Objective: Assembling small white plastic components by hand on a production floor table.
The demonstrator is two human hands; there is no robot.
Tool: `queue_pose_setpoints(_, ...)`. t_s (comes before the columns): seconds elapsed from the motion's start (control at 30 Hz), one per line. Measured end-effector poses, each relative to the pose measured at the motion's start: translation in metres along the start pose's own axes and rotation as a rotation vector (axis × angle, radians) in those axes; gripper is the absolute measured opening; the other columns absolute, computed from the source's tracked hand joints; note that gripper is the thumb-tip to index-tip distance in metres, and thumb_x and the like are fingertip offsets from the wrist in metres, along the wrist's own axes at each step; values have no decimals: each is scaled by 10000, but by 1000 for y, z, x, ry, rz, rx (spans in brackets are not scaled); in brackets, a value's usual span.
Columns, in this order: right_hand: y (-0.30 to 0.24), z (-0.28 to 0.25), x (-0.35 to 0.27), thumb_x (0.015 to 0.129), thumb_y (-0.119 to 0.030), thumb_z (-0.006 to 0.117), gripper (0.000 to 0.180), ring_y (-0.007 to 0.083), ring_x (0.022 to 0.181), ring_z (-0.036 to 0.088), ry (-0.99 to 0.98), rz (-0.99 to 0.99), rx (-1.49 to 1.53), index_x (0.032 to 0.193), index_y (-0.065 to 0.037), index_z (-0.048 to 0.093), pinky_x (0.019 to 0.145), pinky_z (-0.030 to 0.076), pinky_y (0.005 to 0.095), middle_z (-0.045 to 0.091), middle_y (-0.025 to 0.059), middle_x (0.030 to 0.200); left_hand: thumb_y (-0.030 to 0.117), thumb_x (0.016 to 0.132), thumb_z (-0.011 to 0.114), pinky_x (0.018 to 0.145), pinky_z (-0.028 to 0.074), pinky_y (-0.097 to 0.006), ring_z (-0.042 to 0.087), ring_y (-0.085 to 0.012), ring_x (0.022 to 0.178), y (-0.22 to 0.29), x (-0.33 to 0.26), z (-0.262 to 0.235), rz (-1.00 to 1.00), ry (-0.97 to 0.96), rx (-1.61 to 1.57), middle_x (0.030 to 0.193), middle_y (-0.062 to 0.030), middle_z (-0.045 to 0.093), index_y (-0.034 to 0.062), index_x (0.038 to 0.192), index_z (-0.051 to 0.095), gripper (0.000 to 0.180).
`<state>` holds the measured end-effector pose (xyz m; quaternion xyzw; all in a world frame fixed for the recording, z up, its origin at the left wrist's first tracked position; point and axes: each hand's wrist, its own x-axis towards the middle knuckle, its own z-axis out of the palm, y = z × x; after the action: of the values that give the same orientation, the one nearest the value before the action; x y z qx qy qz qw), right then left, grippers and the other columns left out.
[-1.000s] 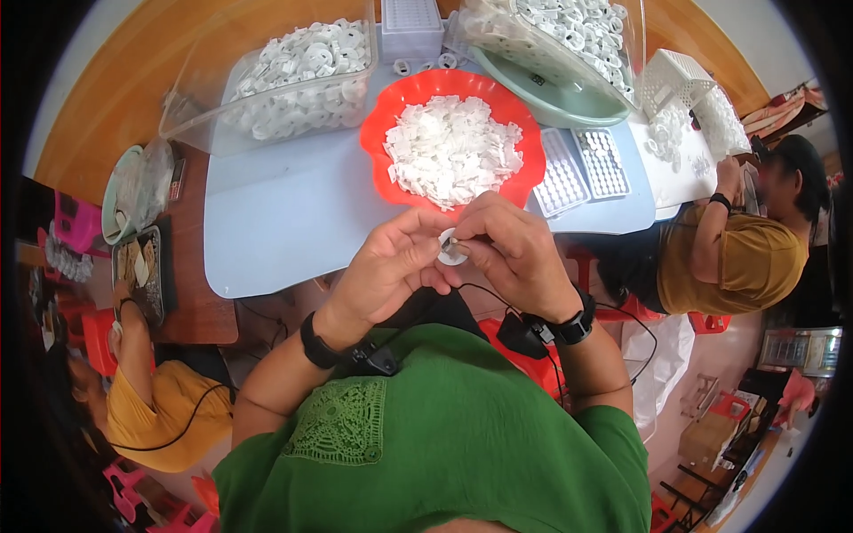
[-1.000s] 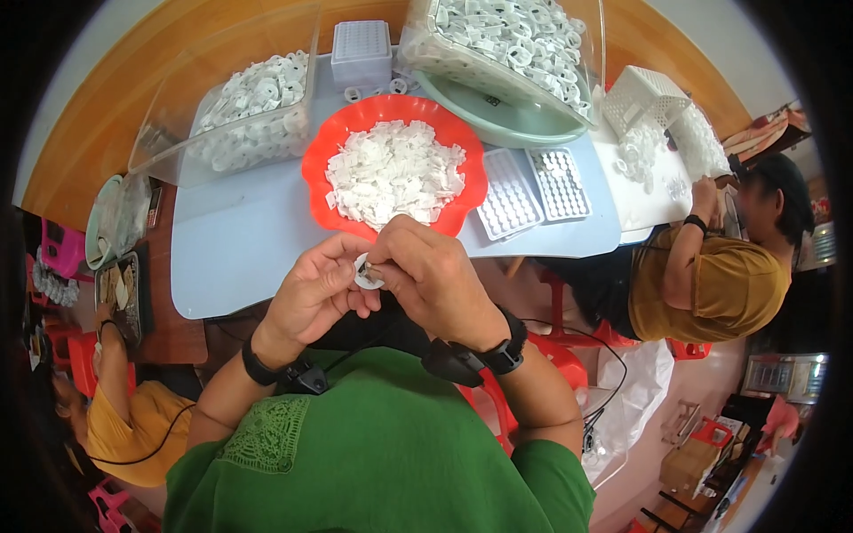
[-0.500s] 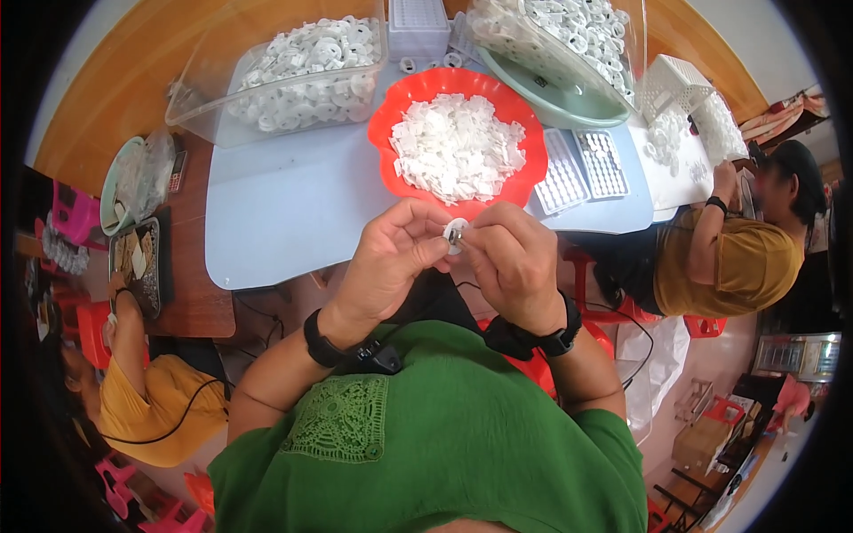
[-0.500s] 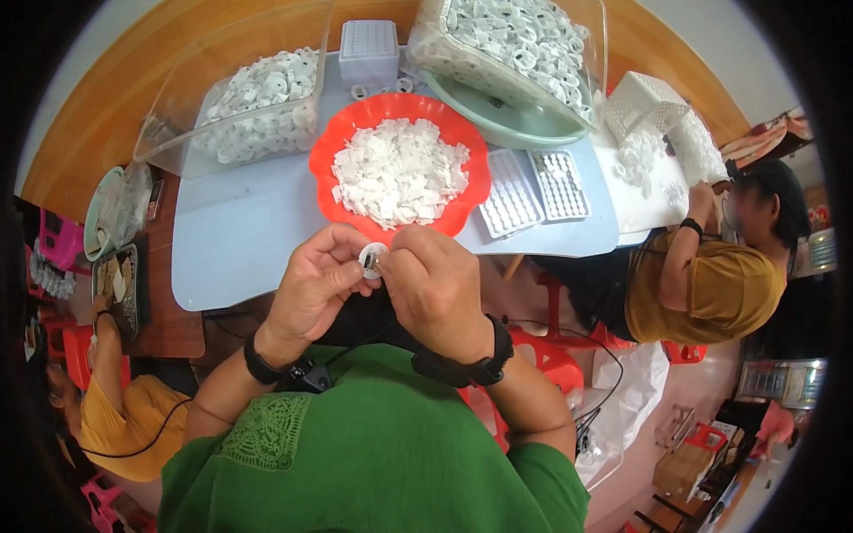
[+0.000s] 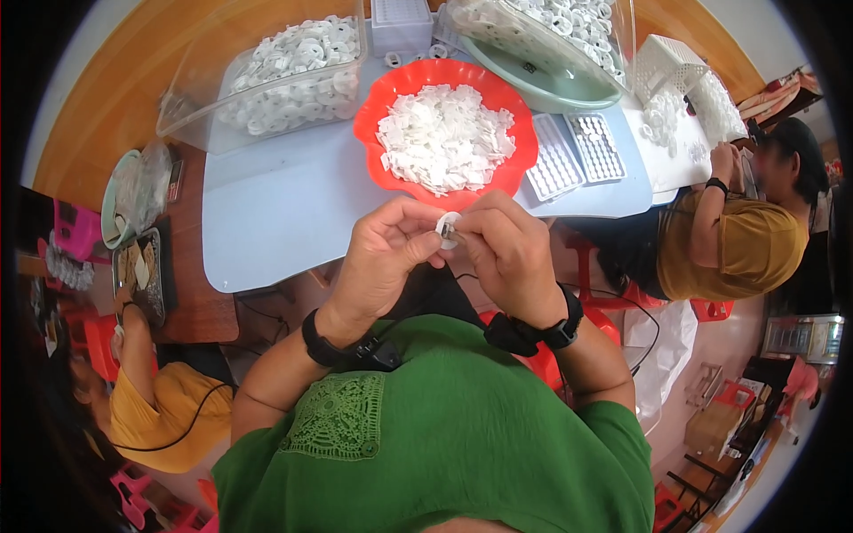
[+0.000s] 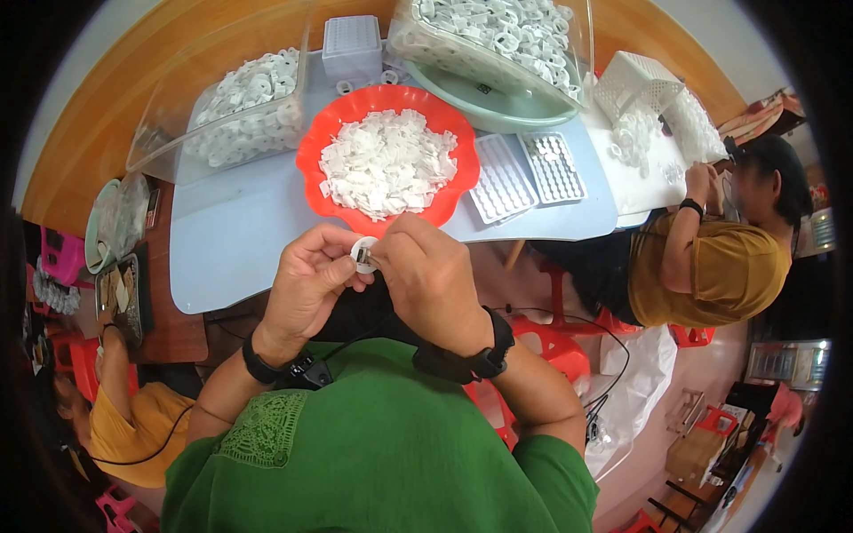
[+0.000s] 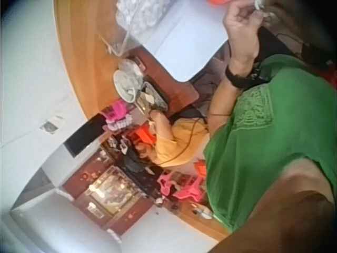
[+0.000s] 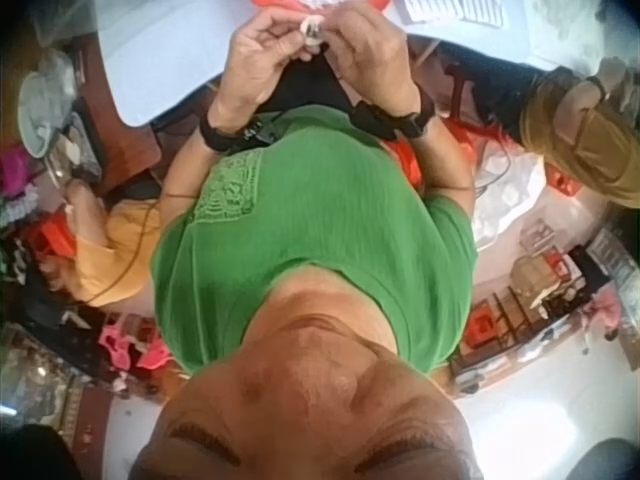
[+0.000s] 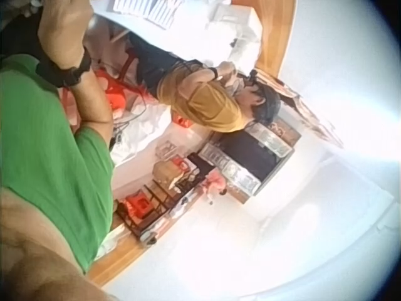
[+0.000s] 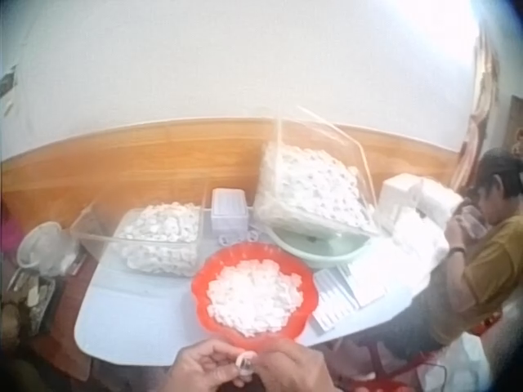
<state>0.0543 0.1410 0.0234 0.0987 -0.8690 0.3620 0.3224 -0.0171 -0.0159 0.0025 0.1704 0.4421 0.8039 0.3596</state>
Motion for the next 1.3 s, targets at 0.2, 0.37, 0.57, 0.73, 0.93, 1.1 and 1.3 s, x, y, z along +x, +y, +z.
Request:
queue_pose_setpoints(0.2,2,-8,2,717,41,657,116,292,580,552,-25,102,87,738,-10,555,494,426,347,518,111,691,-15,877,586,689,521,-253,623,-124,802,-4,3,3,34,-30,34,955,-93,653,-19,1045,588,168)
queue_pose_setpoints(0.37,6,-18,2,744,26,687,152,124,575,538,-79,513,401,771,1,539,518,429,274,551,33,681,-3,876,592,685,525,-252,636,-145,799,-4,6,8,5,-43,59,962,-112,651,-22,1056,572,182)
queue_pose_setpoints(0.57,34,-40,5,781,-28,710,114,50,614,520,-200,509,645,839,-9,613,547,439,222,580,-3,698,-35,869,571,667,521,-250,635,-150,792,-1,4,6,-36,-97,35,965,-124,643,-27,1057,550,189)
queue_pose_setpoints(0.73,144,-98,-1,794,-24,618,59,161,614,598,68,491,-309,793,30,641,581,472,289,640,112,682,91,857,650,658,510,-240,626,-143,767,-1,6,-2,0,-68,25,973,-138,643,-23,1125,525,317)
queue_pose_setpoints(0.93,210,-130,4,767,-59,558,130,332,769,625,-51,494,-725,801,-29,681,705,498,391,657,154,809,69,877,631,674,513,-243,627,-143,787,-1,10,-8,0,-72,-24,969,-119,638,-34,1174,534,328)
queue_pose_setpoints(1.1,235,-134,9,749,-95,584,119,347,737,627,-76,523,-791,780,-88,699,664,502,422,651,158,756,90,877,638,672,514,-245,631,-143,786,-2,13,-16,14,-61,-48,976,-121,641,-41,1164,540,331)
queue_pose_setpoints(1.3,237,-132,9,738,-134,611,119,330,746,634,-153,597,-766,798,-107,711,681,503,414,663,147,768,110,875,649,677,516,-252,635,-148,798,0,15,-16,-4,-62,-43,975,-113,641,-41,1148,549,327)
